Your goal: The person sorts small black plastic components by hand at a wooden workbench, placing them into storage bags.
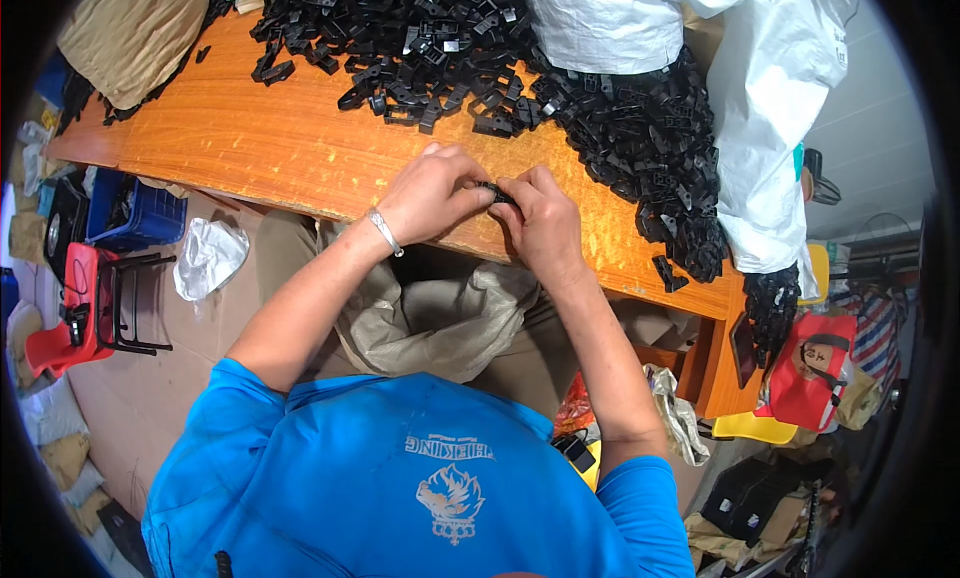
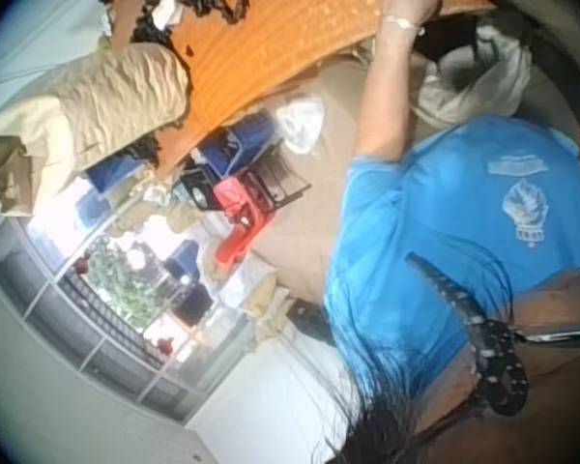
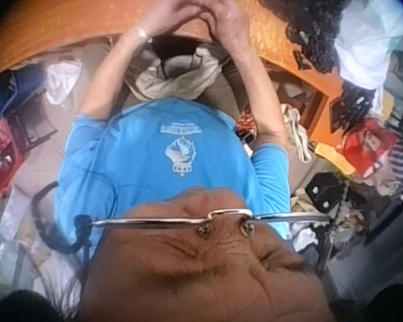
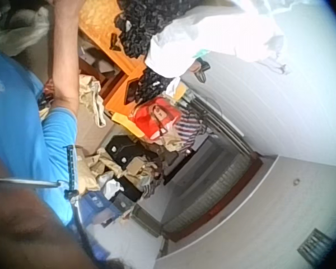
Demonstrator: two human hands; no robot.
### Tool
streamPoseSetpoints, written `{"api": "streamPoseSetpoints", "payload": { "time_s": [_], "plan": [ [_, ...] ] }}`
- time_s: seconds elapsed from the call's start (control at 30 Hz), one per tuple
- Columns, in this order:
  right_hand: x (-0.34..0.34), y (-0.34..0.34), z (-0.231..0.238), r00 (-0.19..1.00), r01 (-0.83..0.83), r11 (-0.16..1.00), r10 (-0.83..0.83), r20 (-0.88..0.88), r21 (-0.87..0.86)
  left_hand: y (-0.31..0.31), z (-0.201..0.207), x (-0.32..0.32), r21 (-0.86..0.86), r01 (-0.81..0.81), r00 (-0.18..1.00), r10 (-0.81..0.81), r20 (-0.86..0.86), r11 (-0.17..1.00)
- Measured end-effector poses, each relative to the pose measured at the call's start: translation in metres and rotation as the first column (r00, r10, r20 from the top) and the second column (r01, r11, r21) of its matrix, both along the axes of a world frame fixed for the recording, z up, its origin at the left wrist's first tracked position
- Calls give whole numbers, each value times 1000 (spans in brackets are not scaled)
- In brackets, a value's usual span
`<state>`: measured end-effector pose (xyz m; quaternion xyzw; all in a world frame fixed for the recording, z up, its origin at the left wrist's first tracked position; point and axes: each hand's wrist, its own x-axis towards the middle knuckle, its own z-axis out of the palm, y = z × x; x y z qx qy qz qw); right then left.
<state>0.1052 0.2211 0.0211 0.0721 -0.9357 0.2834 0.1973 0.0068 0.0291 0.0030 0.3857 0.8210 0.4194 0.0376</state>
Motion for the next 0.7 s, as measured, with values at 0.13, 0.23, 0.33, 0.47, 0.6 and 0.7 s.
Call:
{"api": "streamPoseSetpoints", "payload": {
  "time_s": [0.13, 0.23, 0.33, 0.47, 0.6, 0.7],
  "plan": [
    [7, -5, -2, 999, 42, 997, -43, 13, 58, 11, 3, 3, -195, -100, 995, 103, 3, 976],
    [5, -3, -10, 999, 52, 997, -52, -9, 62, 14, 10, 1, -200, -86, 995, 74, -67, 976],
    [13, -9, -9, 998, 55, 997, -55, -2, 58, 6, -1, -9, -168, 3, 997, -16, -79, 986],
    [60, -40, -11, 995, 50, 998, -53, 79, 36, 8, 13, -16, -20, -81, 996, 81, -31, 996],
    [80, -75, -27, 991, -97, 995, 96, 90, 5, 38, 7, -30, 45, -226, 897, 226, -380, 973],
    [73, -64, -31, 987, -146, 989, 148, 63, -32, 44, -7, -47, -32, -222, 894, 191, -405, 974]
  ]
}}
